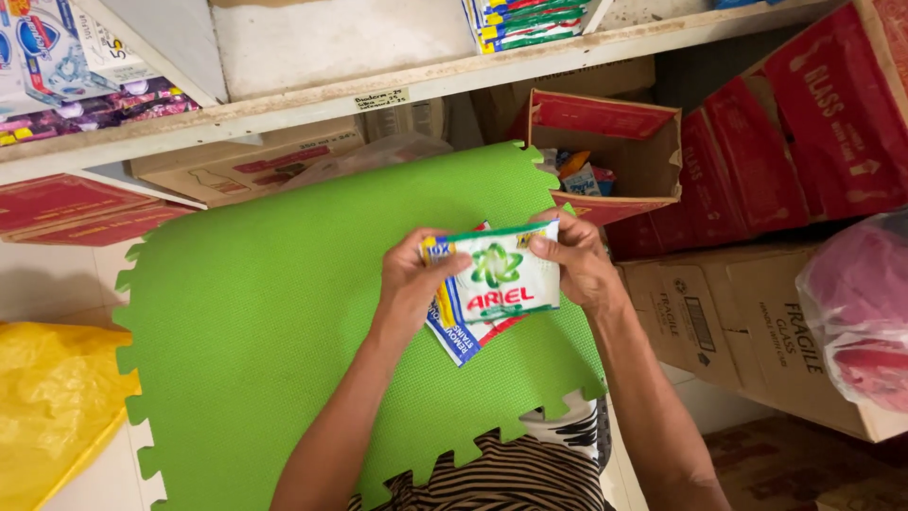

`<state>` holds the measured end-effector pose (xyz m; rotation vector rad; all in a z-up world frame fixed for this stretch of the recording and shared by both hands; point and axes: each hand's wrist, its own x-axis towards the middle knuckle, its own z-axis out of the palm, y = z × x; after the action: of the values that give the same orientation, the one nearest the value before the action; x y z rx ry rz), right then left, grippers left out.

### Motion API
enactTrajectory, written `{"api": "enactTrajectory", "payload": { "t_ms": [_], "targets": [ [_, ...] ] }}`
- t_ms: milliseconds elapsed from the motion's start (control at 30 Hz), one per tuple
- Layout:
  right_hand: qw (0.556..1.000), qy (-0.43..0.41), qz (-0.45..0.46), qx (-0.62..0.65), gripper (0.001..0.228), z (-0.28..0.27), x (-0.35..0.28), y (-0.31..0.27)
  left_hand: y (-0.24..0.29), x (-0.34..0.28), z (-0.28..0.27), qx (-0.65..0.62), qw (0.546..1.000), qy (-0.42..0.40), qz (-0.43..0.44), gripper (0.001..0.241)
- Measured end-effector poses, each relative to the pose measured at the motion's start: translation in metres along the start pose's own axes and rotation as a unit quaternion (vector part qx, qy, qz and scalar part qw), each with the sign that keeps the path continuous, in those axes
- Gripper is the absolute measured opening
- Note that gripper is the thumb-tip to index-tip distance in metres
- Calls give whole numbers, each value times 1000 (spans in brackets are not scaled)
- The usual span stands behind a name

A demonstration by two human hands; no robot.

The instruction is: Organizing and stocking detergent sachets on a store shelf.

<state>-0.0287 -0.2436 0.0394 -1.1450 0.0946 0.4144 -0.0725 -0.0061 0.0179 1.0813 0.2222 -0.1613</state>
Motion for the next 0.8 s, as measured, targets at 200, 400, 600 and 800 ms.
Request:
{"api": "enactTrajectory", "payload": {
  "t_ms": [200,400,600,800],
  "targets": [
    [981,-69,-71,-167,11,0,-11,3,3,7,13,-16,998,57,26,14],
    [976,-33,-156,-150,12,-4,0,-11,52,-8,32,77,996,-22,31,15],
    [993,-46,-105,-31,19,31,-6,-34,37,-9,40,129,979,-26,157,18],
    [980,-1,-59,-192,27,10,-6,-13,38,-4,44,98,986,23,130,23]
  ]
}}
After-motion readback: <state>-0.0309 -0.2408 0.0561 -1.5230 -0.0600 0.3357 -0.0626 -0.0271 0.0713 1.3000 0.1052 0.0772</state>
